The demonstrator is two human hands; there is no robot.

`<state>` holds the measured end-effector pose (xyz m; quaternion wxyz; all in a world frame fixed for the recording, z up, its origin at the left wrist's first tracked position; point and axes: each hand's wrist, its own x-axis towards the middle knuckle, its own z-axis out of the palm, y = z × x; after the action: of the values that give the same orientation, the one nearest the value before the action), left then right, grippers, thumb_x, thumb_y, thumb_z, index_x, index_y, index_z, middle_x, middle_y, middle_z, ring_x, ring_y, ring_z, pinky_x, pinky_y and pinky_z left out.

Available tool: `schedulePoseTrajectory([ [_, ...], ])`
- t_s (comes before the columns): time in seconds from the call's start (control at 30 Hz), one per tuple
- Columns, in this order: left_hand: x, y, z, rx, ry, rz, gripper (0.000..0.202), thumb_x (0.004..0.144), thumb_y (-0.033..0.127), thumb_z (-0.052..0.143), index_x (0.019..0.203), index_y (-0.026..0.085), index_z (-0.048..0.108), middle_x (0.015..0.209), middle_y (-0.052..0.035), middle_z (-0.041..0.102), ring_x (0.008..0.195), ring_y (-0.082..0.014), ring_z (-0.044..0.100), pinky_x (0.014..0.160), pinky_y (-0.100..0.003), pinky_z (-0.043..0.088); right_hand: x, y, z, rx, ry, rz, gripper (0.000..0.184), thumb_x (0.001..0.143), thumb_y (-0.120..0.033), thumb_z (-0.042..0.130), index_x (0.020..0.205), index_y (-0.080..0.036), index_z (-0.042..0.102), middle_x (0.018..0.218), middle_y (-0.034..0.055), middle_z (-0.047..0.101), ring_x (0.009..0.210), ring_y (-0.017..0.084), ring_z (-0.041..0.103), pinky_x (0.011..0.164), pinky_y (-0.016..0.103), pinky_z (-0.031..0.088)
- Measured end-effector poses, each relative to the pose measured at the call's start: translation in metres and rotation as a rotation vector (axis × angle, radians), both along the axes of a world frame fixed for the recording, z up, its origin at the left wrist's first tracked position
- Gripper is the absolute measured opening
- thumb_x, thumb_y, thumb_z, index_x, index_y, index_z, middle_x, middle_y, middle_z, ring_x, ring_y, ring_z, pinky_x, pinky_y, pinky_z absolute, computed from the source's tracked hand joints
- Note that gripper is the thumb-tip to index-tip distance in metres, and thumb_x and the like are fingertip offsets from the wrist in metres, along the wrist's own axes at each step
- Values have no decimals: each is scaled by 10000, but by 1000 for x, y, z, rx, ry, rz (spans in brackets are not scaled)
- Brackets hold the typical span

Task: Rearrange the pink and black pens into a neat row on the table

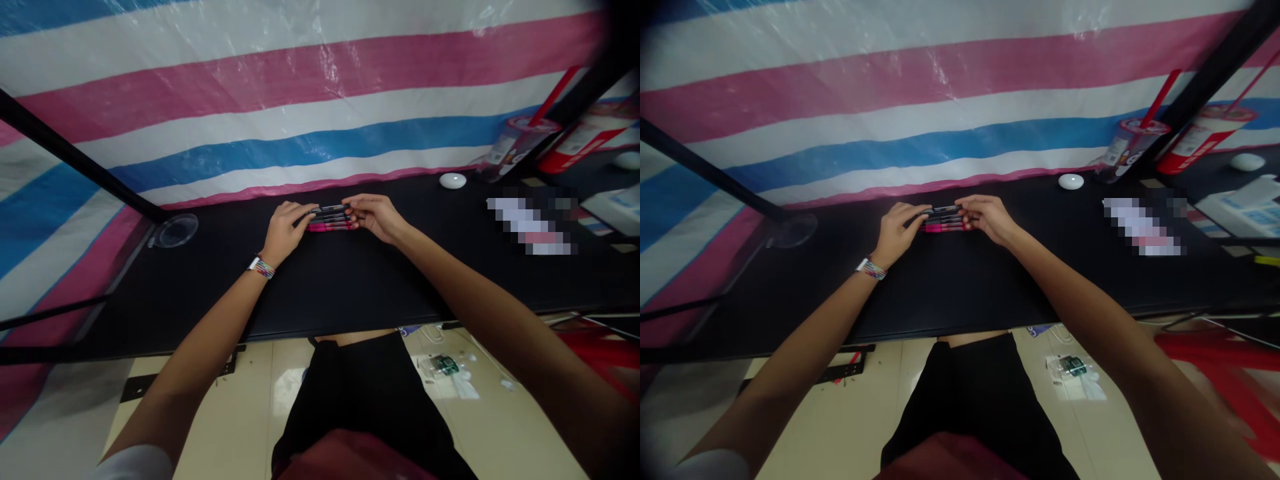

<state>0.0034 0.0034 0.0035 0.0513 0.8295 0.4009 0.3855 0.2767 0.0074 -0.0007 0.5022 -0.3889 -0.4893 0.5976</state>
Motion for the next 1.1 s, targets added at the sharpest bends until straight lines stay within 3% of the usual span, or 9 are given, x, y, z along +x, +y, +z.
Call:
schedulePoseTrajectory([
  [0.2, -4, 3, -5, 98, 66, -71, 342, 1148, 359, 538, 1417, 291, 739, 1096, -63, 801, 974, -239, 670, 919, -428, 507, -2, -7, 8, 6, 38, -76, 98, 842, -197, 817, 925, -151, 842, 830, 97, 766, 728, 186, 685, 757, 380, 654],
  [0.47, -8, -2, 3, 196, 315, -75, 373, 1167, 326, 466, 1415, 215, 721, 976, -87, 759, 907, -259, 648, 842, -421, 446, 0, -6, 8, -80, 20, -93, 56, 821, -101, 809, 866, -134, 816, 784, 109, 759, 724, 198, 709, 816, 411, 695],
  [0.8, 0, -5, 2, 257, 278, -84, 323, 1151, 308, 508, 1335, 205, 753, 906, -68, 754, 872, -244, 647, 837, -416, 462, 4, -8, 13, -153, 43, -61, 120, 881, -47, 707, 941, -90, 802, 779, 105, 739, 685, 179, 704, 808, 373, 707],
  [0.97, 0, -6, 4, 290, 271, -101, 381, 1137, 327, 545, 1482, 240, 681, 943, -66, 742, 911, -252, 630, 853, -425, 480, 5, -10, 19, -214, 97, 11, 161, 904, -33, 672, 994, -77, 799, 816, 106, 748, 723, 180, 740, 787, 327, 709],
  [1.1, -2, -6, 5, 330, 270, -125, 376, 1127, 274, 558, 1481, 283, 682, 1007, -76, 736, 922, -249, 612, 838, -427, 472, 7, -12, 21, -264, 136, 73, 150, 986, -89, 647, 986, -90, 797, 799, 95, 745, 709, 170, 743, 752, 302, 713],
])
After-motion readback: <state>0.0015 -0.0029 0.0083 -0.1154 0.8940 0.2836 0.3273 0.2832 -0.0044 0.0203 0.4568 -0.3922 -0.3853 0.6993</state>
